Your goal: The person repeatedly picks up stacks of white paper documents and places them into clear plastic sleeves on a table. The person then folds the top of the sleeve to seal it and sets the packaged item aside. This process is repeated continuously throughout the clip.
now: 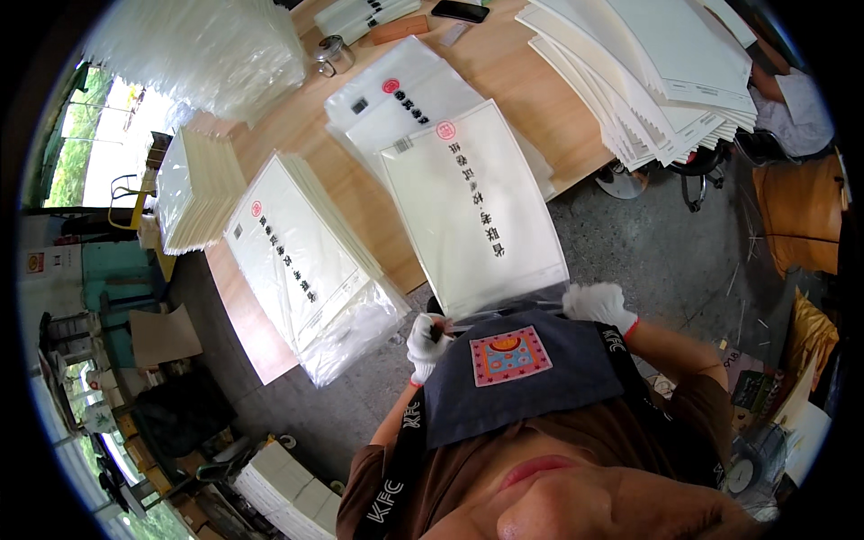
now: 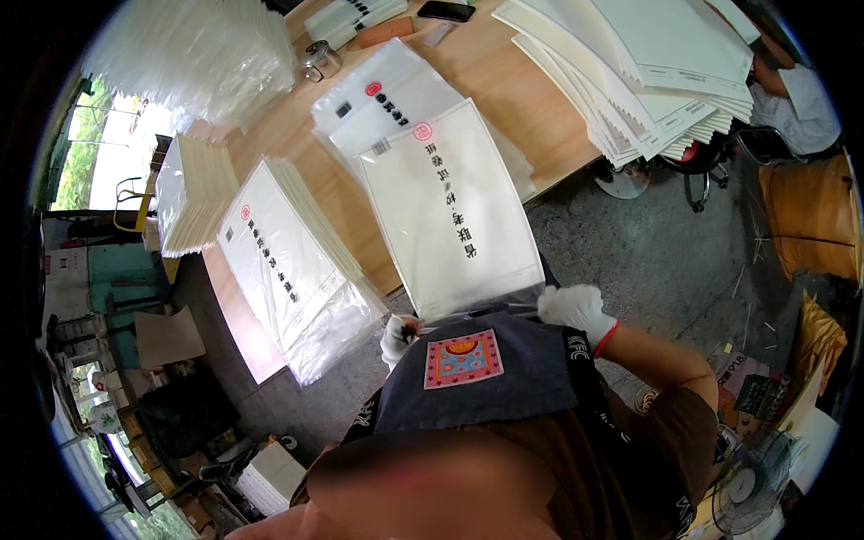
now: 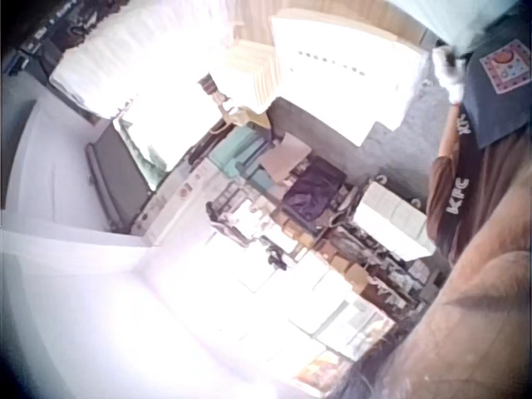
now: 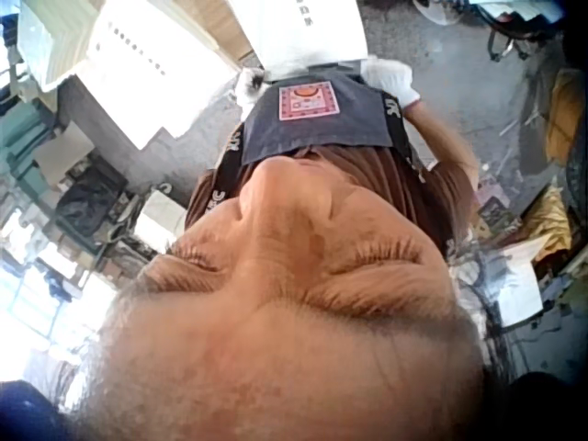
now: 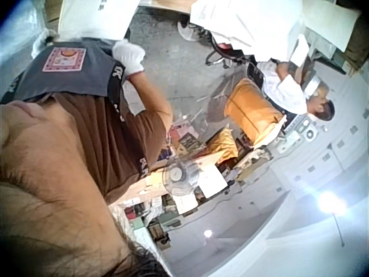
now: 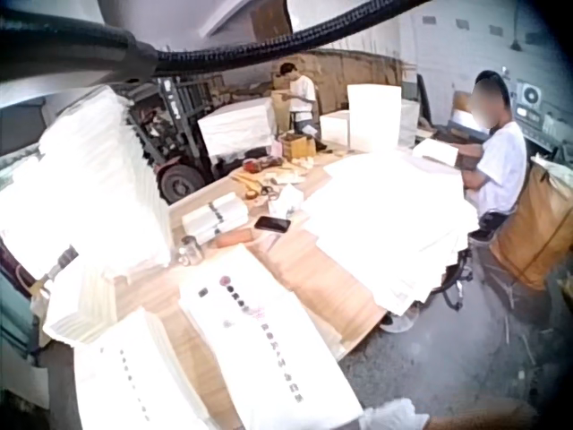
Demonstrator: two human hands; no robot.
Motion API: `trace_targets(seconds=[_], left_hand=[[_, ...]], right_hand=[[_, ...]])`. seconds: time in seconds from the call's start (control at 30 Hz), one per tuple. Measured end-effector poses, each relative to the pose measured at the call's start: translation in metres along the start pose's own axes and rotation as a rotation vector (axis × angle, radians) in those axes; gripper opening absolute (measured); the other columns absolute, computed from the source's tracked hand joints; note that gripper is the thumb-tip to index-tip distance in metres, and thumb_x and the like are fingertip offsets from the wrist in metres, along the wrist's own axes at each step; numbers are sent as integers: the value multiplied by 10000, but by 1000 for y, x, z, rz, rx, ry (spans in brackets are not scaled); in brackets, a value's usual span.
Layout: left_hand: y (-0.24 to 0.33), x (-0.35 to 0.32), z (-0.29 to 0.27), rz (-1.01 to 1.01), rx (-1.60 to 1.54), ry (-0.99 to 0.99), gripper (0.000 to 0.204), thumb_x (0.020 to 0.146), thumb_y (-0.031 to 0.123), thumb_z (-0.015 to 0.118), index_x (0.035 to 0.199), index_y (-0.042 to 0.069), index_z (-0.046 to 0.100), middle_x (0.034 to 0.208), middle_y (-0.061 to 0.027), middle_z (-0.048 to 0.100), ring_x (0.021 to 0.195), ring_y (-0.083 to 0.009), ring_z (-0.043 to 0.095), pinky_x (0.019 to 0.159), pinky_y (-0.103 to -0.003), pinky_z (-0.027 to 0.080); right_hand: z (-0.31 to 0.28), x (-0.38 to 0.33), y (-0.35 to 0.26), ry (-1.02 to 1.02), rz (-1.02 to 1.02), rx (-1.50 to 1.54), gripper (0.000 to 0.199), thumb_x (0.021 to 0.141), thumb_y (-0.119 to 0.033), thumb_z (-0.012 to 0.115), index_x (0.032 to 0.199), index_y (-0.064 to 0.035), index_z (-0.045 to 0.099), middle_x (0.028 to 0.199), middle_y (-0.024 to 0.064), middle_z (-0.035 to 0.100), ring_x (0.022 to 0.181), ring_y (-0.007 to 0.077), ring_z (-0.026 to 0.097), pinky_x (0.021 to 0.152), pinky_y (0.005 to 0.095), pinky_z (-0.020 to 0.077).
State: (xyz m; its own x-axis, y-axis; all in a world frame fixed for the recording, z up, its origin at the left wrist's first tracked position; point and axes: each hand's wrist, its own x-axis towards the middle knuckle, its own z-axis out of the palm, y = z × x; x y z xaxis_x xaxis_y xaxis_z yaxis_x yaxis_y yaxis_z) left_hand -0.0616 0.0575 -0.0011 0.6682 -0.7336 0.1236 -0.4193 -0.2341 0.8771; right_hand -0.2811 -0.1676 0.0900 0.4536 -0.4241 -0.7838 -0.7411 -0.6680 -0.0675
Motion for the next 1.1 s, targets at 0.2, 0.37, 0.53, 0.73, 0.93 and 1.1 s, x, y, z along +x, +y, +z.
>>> trace_targets(seconds=[0.2,0.37,0.53,0.73,0.93,1.1], left_hand=[[51,10,-14,43,30,-216,214,770,125,714,697,65,522,674,-69,551,589,-173,539,542,-274,430],[13,31,-2,230,27,-141,204,698,42,685,726,66,484,667,-58,534,562,-164,510,518,-281,413],[5,40,4,239,186,-93,218,653,-37,630,712,64,445,628,-75,496,556,-221,507,518,-310,420],[-14,24,6,78,48,2,222,636,-46,629,677,60,439,629,-74,468,569,-221,490,538,-309,410],[-41,2,13,-57,-33,30,225,640,-34,642,676,59,440,621,-50,441,552,-170,436,523,-283,376],[-45,-16,11,-257,-52,2,183,694,-13,628,697,70,464,620,-20,459,536,-157,415,508,-268,365]], right_hand=[[1,3,4,33,-221,138,376,889,-409,415,909,-136,674,864,143,678,897,311,667,688,440,527],[-1,28,9,395,-423,-62,361,866,-428,437,764,-174,675,643,118,645,543,302,639,457,426,488],[-16,27,18,259,-411,-335,263,791,-255,514,731,-82,704,665,138,648,599,260,648,482,458,480],[-45,80,55,807,-461,502,259,889,-332,479,825,-119,611,708,152,613,657,358,597,586,477,447],[-117,210,6,924,-289,782,422,874,-409,540,1136,-79,571,1020,132,655,946,282,627,794,371,484],[-201,276,-2,572,-57,673,583,819,-540,491,1227,-125,528,1106,135,639,970,323,615,829,435,474]])
